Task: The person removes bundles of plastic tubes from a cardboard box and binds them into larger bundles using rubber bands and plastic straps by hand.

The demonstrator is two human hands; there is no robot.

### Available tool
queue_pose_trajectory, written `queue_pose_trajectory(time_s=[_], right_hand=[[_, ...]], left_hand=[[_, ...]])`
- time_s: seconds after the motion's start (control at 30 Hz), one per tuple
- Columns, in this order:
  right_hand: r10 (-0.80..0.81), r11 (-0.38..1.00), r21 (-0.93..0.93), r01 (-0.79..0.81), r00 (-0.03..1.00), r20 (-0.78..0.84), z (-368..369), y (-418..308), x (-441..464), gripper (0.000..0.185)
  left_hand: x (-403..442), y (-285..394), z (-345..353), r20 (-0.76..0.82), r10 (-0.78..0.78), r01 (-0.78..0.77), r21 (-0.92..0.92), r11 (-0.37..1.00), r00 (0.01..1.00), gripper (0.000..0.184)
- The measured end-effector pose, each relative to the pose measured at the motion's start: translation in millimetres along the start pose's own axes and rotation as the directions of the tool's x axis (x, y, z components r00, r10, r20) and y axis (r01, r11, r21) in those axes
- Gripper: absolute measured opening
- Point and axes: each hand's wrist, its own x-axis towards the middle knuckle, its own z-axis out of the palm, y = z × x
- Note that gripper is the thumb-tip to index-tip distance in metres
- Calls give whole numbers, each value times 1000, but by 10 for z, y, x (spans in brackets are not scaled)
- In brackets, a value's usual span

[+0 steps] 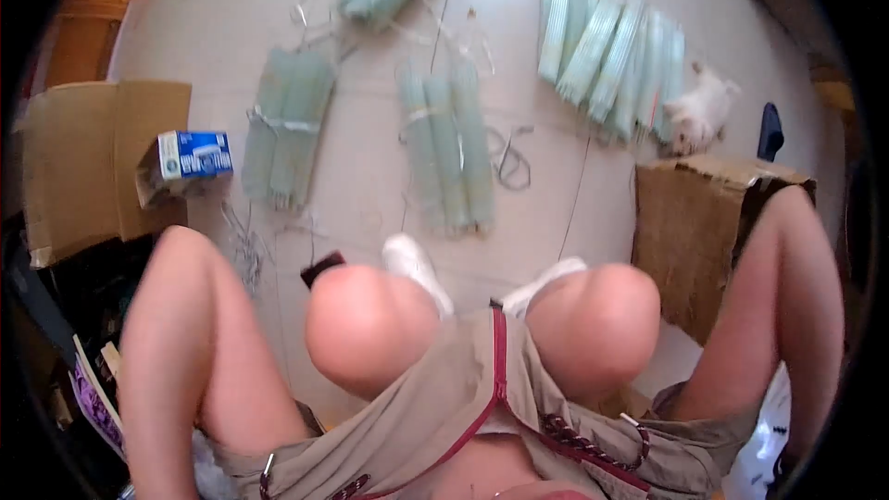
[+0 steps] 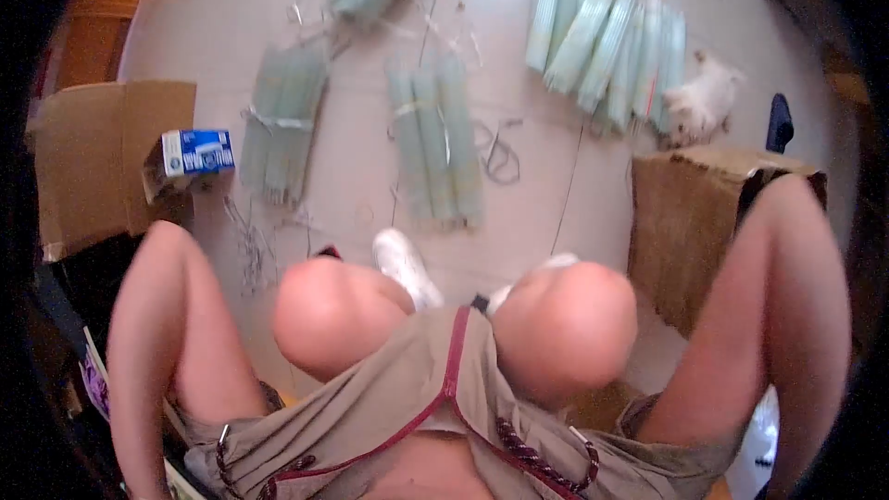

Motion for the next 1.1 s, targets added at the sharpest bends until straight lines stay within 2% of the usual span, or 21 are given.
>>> queue_pose_trajectory(time_s=[0.13, 0.23, 0.3, 0.37, 0.4, 0.43, 0.47, 0.5, 0.53, 0.57, 0.6, 0.7, 0.77, 0.8, 0.83, 0.87, 0.93, 0.97, 1.0, 1.07, 1.1], right_hand=[[-53, 998, 38, 53, 998, 15, -129, -42, 10, 30], [12, 992, 128, -11, 1000, -8, -230, 162, -105, 30], [180, 970, 172, -169, 982, -50, -221, 547, -276, 31], [452, 881, 218, -420, 884, -121, -69, 1170, -621, 32], [603, 791, 249, -559, 782, -159, 92, 1537, -859, 32], [743, 667, 278, -691, 645, -180, 376, 1984, -1207, 32], [818, 575, 275, -771, 536, -209, 693, 2361, -1511, 32], [685, 639, -282, -715, 697, -214, 1143, 2700, -1870, 42], [684, 616, -381, -689, 708, -174, 1499, 2802, -2015, 46], [769, 554, -334, -763, 622, -146, 1795, 2964, -2137, 50], [771, 509, -297, -808, 581, -260, 2126, 3115, -2253, 61], [670, 462, -353, -813, 581, -463, 2478, 3194, -1960, 65], [605, 387, -447, -806, 588, -537, 2545, 3253, -1776, 63], [653, 344, -447, -826, 553, -518, 2599, 3298, -1764, 62], [695, 298, -451, -841, 515, -501, 2630, 3370, -1769, 61], [736, 250, -457, -854, 474, -483, 2639, 3442, -1793, 60], [813, 194, -488, -851, 418, -405, 2599, 3588, -1871, 52], [848, 175, -503, -846, 389, -360, 2605, 3637, -1910, 48], [846, 252, -371, -894, 390, -365, 2596, 3693, -1992, 43], [836, 393, -88, -915, 396, -381, 2527, 3794, -2204, 34], [860, 402, -22, -916, 385, -335, 2433, 3781, -2249, 27]], left_hand=[[-193, -49, -60, -241, -62, 57, -28, 998, 969, 35], [-617, -225, -39, -272, -445, 344, -350, 872, 853, 32], [-1114, -344, 141, -29, -803, 635, -597, 491, 595, 31], [-1840, -304, 481, 339, -927, 822, -567, -63, 163, 29], [-2276, -177, 685, 496, -868, 876, -409, -257, -23, 28], [-2769, 51, 922, 600, -781, 917, -188, -352, -176, 27], [-3244, 329, 1091, 656, -711, 967, 187, -174, -255, 30], [-3510, 609, 1275, 685, -666, 951, 275, -139, -296, 38], [-3815, 933, 1412, 673, -695, 928, 372, 23, -253, 41], [-4064, 1182, 1530, 670, -714, 870, 459, 180, -205, 44], [-4232, 1385, 1649, 658, -717, 817, 531, 225, -230, 45], [-4320, 1648, 1778, 677, -658, 717, 634, 291, -331, 43], [-4377, 1686, 1795, 617, -730, 759, 614, 215, -293, 29], [-4410, 1688, 1808, 587, -763, 780, 599, 182, -273, 24], [-4426, 1582, 1789, 550, -688, 875, 385, -293, -473, 21], [-4462, 1449, 1721, 575, -530, 699, 105, -707, -623, 19], [-4070, 848, 1362, 553, -521, 620, -10, -784, -650, 19], [-3975, 647, 1158, 563, -595, 551, -272, -789, -574, 25], [-3906, 454, 976, 537, -678, 441, -516, -735, -502, 32], [-3747, 111, 727, 459, -683, 391, -579, -715, -568, 42], [-3776, 81, 733, 426, -698, 442, -555, -704, -576, 41]])
